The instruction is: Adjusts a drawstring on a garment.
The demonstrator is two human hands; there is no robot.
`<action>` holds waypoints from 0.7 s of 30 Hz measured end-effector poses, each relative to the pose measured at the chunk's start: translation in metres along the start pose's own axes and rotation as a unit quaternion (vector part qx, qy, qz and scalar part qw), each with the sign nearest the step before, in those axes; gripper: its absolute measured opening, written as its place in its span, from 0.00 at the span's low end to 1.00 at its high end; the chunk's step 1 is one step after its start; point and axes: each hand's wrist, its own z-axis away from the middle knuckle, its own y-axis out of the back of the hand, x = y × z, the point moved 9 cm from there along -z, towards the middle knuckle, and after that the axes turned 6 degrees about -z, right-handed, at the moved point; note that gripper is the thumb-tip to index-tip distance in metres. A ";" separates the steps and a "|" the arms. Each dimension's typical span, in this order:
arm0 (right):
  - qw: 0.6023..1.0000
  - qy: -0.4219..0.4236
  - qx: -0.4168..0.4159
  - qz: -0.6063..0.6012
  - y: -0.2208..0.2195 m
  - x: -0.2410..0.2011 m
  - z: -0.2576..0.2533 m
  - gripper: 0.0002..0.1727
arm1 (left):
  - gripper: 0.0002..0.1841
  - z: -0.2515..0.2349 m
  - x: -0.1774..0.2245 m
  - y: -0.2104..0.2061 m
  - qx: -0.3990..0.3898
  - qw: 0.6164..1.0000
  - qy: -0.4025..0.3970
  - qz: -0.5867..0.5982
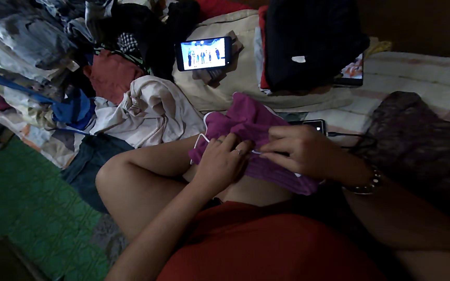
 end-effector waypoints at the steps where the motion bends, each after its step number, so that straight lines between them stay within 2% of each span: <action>1: 1.000 0.001 -0.005 0.000 -0.001 0.000 0.000 0.16 | 0.12 0.000 0.000 0.000 -0.002 1.000 -0.001 -0.004; 7: 1.000 -0.001 -0.025 0.006 -0.005 0.001 0.001 0.16 | 0.13 -0.002 0.002 -0.004 -0.056 0.998 0.009 0.024; 11: 1.000 -0.021 -0.013 -0.007 -0.003 0.005 0.000 0.16 | 0.12 -0.002 0.000 0.006 -0.026 0.997 0.024 0.073; 16: 1.000 -0.003 0.007 -0.026 0.002 0.001 0.000 0.16 | 0.13 0.002 -0.016 0.011 -0.049 0.979 0.067 0.185; 21: 0.999 0.031 -0.006 -0.023 -0.001 0.000 0.000 0.17 | 0.14 0.006 -0.026 0.005 -0.056 0.978 0.087 0.179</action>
